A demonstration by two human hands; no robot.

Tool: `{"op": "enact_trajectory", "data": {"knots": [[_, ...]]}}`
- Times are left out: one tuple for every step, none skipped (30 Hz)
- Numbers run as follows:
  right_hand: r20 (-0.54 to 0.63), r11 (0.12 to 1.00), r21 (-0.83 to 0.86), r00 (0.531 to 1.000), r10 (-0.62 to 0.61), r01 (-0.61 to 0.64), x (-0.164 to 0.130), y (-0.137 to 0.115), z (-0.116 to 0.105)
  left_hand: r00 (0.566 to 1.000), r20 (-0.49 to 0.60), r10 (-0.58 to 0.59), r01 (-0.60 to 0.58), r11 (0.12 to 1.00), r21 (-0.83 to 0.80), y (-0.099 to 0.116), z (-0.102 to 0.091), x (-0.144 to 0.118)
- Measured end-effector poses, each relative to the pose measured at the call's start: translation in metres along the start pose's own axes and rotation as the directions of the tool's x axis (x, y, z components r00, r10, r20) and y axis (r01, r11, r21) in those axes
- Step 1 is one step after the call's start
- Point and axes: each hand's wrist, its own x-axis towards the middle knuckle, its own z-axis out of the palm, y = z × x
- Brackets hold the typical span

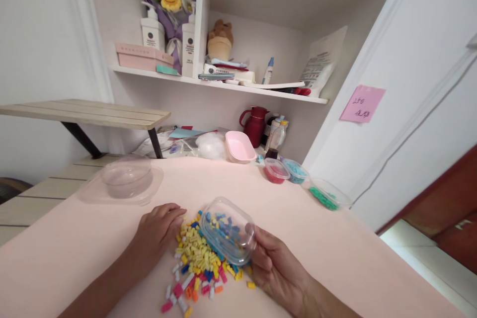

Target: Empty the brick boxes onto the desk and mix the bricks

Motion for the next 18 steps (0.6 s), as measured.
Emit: {"op": "enact_trajectory", "data": {"knots": [[0.011,1.000,0.010,1.000,0.000,0.000,0.001,-0.002,0.000,1.000,0.002,-0.002,0.002,1.000,0.005,-0.001,0.000,0.000],[0.025,1.000,0.022,1.000,-0.008,0.008,0.002,-0.004,-0.001,1.000,0.007,-0.004,0.003,1.000,0.011,-0.001,0.000,0.000],[0.039,0.999,0.036,0.999,-0.024,0.022,0.003,-0.007,-0.001,1.000,0.014,-0.005,0.005,1.000,0.015,-0.002,0.000,-0.001],[0.042,0.998,0.046,0.998,-0.051,0.049,0.005,-0.010,-0.001,1.000,0.020,-0.006,0.006,1.000,0.018,-0.002,-0.001,-0.001],[0.038,0.995,0.052,0.996,-0.086,0.084,0.006,-0.014,-0.002,1.000,0.027,-0.007,0.007,1.000,0.019,-0.002,-0.001,-0.001],[0.029,0.991,0.051,0.992,-0.124,0.122,0.006,-0.019,-0.003,0.999,0.034,-0.011,0.010,1.000,0.020,-0.002,-0.002,0.000],[0.015,0.986,0.045,0.987,-0.160,0.160,0.007,-0.024,-0.005,0.999,0.047,-0.018,0.017,1.000,0.022,-0.002,-0.003,0.000],[0.001,0.980,0.038,0.981,-0.197,0.196,0.007,-0.030,-0.007,0.998,0.065,-0.028,0.026,0.999,0.026,-0.002,-0.005,0.000],[-0.013,0.972,0.037,0.973,-0.231,0.231,0.007,-0.035,-0.009,0.995,0.091,-0.038,0.035,0.999,0.035,-0.001,-0.008,0.000],[-0.023,0.964,0.041,0.965,-0.262,0.262,0.006,-0.040,-0.012,0.991,0.128,-0.045,0.038,0.998,0.051,0.000,-0.011,0.000],[-0.034,0.956,0.049,0.957,-0.289,0.290,0.006,-0.044,-0.015,0.985,0.169,-0.047,0.035,0.997,0.075,0.003,-0.016,-0.002],[-0.049,0.947,0.055,0.948,-0.316,0.318,0.006,-0.047,-0.018,0.978,0.205,-0.045,0.023,0.994,0.108,0.006,-0.022,-0.004],[-0.066,0.937,0.058,0.938,-0.340,0.344,0.006,-0.049,-0.021,0.971,0.235,-0.041,0.006,0.989,0.147,0.010,-0.029,-0.007],[-0.082,0.929,0.061,0.929,-0.361,0.366,0.006,-0.051,-0.024,0.966,0.256,-0.038,-0.010,0.983,0.183,0.015,-0.038,-0.011],[-0.096,0.921,0.062,0.921,-0.378,0.384,0.006,-0.051,-0.026,0.962,0.271,-0.042,-0.017,0.977,0.211,0.021,-0.046,-0.016],[-0.108,0.915,0.062,0.914,-0.390,0.398,0.007,-0.052,-0.027,0.956,0.287,-0.059,-0.008,0.974,0.227,0.027,-0.055,-0.022],[-0.116,0.911,0.062,0.909,-0.400,0.408,0.008,-0.051,-0.028,0.946,0.312,-0.090,0.017,0.974,0.228,0.033,-0.063,-0.027],[-0.122,0.907,0.063,0.905,-0.407,0.416,0.008,-0.051,-0.028,0.928,0.347,-0.136,0.057,0.972,0.229,0.038,-0.070,-0.032]]}}
